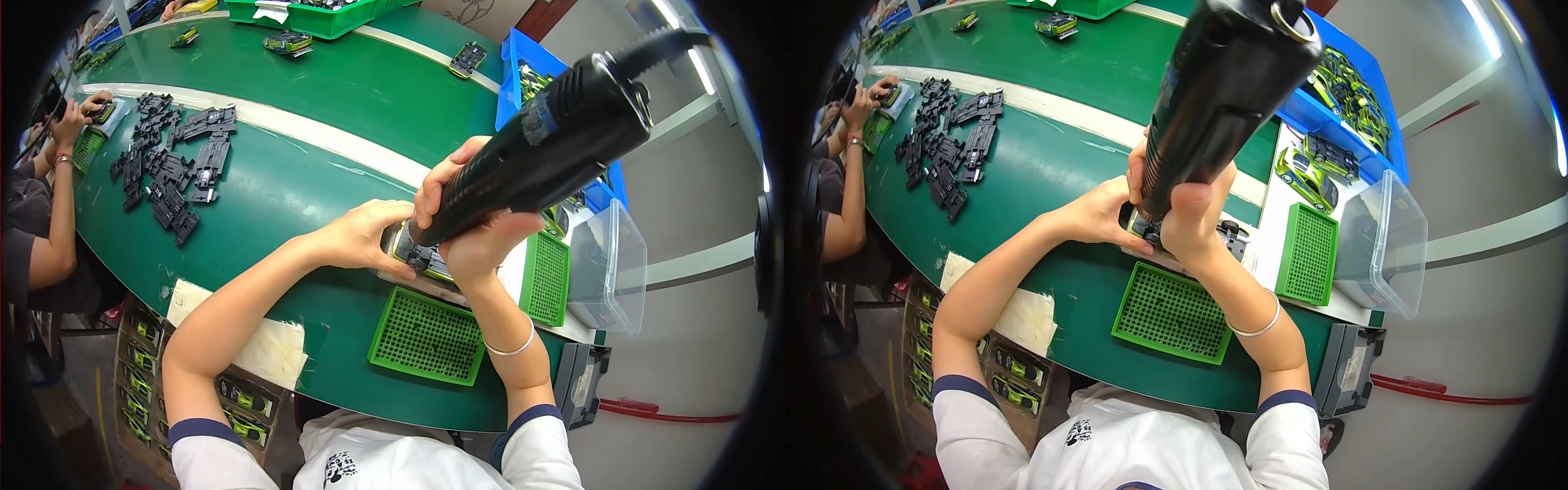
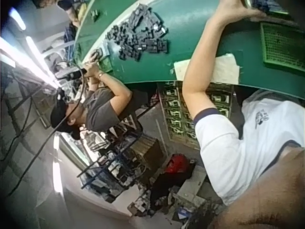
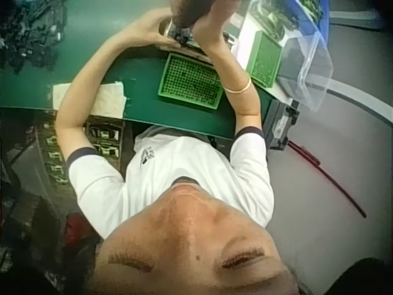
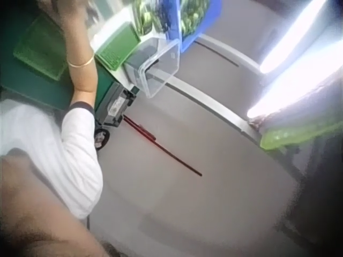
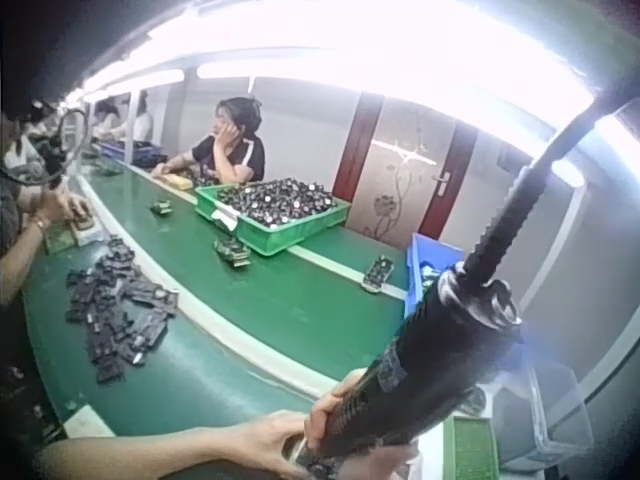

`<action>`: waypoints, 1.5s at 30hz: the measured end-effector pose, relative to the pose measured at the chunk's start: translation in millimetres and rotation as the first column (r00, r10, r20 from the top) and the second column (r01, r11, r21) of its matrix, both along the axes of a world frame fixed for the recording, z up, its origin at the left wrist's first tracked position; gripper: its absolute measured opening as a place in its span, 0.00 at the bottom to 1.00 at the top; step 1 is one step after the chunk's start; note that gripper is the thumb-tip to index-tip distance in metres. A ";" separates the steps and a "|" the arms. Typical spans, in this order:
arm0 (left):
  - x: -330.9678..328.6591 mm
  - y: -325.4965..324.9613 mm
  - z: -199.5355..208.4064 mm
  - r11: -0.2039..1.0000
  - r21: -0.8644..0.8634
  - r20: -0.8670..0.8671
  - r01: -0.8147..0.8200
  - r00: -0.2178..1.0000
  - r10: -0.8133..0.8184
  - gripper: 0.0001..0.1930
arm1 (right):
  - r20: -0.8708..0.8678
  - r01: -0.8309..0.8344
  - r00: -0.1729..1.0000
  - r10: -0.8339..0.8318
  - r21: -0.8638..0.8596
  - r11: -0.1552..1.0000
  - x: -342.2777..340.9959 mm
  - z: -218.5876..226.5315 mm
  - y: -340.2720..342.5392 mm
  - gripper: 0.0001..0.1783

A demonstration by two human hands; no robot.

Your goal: The person assembles toy cars by picking them from a conveyor belt, driving screws into their chassis using an electric screwdriver, and placing the assembled cars into a tray.

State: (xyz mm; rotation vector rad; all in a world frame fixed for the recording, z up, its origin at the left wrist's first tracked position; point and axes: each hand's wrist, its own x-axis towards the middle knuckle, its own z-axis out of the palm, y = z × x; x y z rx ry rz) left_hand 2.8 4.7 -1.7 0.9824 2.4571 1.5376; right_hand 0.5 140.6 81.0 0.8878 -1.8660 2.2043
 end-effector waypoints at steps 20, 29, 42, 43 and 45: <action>2.7 1.1 2.3 1.000 -0.022 0.040 -0.021 0.999 0.022 0.31 | 0.015 -0.125 0.992 0.125 -0.017 0.992 -0.6 -3.6 0.0 0.50; -2.6 2.3 -5.9 0.999 0.043 -0.020 0.005 1.000 -0.004 0.33 | -0.168 -0.327 0.941 0.294 -0.227 0.917 35.9 16.3 47.5 0.49; -2.2 3.7 -3.3 0.995 0.093 -0.030 0.032 0.999 -0.030 0.34 | -0.012 -0.232 0.972 0.234 -0.196 0.953 47.7 -33.5 55.9 0.48; -1.2 3.6 -3.3 0.995 0.092 -0.027 0.035 0.999 -0.032 0.34 | 0.002 -0.226 0.973 0.231 -0.195 0.954 48.7 -35.0 56.2 0.48; -0.5 3.5 -0.5 0.995 0.097 0.008 0.035 0.999 -0.036 0.34 | 0.011 -0.217 0.975 0.224 -0.196 0.956 49.2 -35.2 56.3 0.48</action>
